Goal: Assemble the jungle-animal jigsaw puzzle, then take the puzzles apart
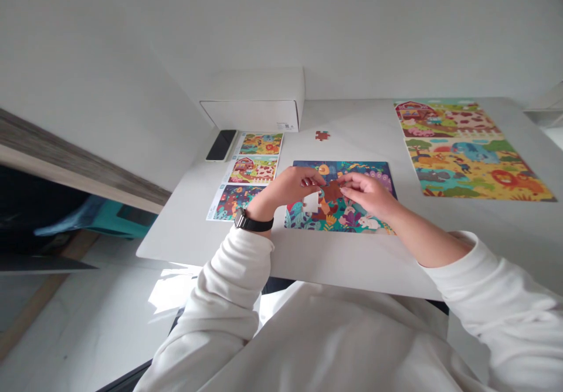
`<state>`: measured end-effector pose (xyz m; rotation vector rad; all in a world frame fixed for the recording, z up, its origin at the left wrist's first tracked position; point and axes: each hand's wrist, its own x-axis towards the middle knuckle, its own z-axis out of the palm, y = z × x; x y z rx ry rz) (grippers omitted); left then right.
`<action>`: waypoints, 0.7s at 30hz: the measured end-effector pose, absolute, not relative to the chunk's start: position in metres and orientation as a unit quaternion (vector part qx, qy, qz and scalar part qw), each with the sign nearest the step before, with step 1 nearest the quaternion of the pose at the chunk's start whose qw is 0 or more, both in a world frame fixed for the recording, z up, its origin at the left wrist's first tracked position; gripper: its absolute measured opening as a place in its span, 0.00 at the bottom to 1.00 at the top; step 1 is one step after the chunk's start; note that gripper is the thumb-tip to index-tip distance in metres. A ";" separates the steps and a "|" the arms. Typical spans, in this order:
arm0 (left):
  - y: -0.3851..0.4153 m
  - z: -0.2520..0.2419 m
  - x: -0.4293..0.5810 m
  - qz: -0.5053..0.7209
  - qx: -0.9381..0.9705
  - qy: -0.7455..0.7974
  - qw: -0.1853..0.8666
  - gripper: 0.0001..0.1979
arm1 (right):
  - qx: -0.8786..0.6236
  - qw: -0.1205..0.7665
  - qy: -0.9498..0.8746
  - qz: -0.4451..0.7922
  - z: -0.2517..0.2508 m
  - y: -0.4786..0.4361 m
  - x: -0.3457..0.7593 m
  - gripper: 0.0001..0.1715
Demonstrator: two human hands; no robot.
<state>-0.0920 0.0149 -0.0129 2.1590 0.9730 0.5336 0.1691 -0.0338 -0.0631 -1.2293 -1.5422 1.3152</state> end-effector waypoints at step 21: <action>0.015 -0.016 -0.090 0.211 0.803 0.347 0.436 0.16 | -0.471 0.367 -0.664 0.450 -0.066 -0.032 0.174 0.17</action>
